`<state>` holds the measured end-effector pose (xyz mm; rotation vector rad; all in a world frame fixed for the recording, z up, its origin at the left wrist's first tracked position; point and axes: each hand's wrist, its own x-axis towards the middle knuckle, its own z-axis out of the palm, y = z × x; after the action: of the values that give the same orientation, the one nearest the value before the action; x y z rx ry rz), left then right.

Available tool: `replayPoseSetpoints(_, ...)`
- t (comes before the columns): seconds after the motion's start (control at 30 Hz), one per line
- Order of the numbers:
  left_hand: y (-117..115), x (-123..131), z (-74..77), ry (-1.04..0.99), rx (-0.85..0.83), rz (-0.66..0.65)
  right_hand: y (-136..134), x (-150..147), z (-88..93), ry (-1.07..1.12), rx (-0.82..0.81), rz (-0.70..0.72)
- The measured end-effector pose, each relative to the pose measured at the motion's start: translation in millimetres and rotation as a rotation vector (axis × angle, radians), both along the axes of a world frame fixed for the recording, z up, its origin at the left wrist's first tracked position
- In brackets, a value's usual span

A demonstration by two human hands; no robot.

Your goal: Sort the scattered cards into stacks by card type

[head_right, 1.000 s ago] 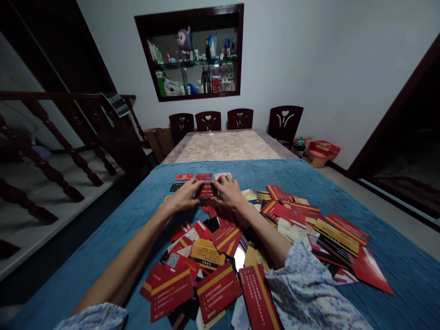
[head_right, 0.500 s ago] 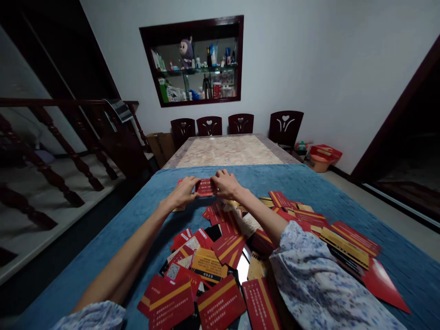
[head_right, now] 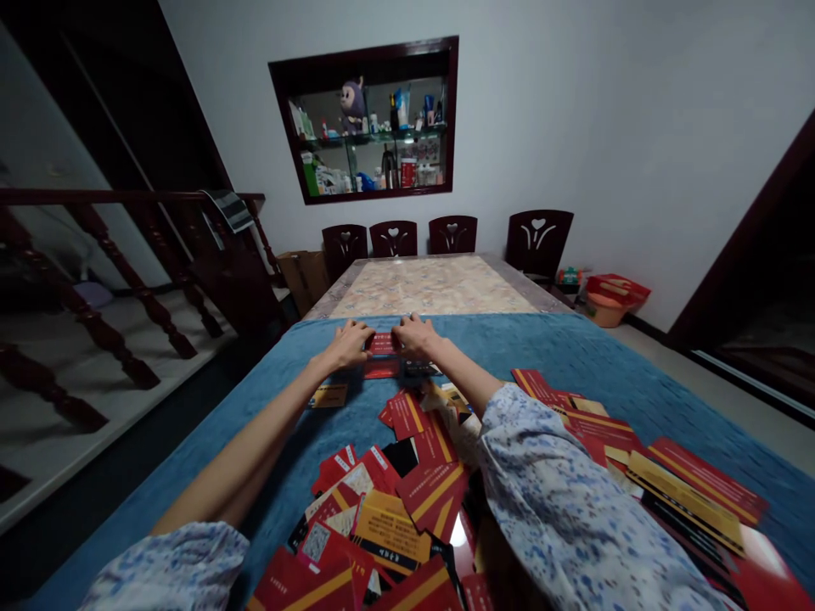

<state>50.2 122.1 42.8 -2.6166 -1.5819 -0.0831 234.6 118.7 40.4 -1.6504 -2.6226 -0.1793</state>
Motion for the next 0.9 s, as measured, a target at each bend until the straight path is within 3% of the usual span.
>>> replayPoseSetpoints(0.63, 51, -1, -38.6, 0.010, -0.123, 0.071, 43, -21, -28.3, -0.072, -0.126, -0.092)
replayPoseSetpoints(0.9, 63, -3, -45.6, 0.016, -0.169, 0.062, 51, -26, -33.4, -0.071, -0.149, -0.123)
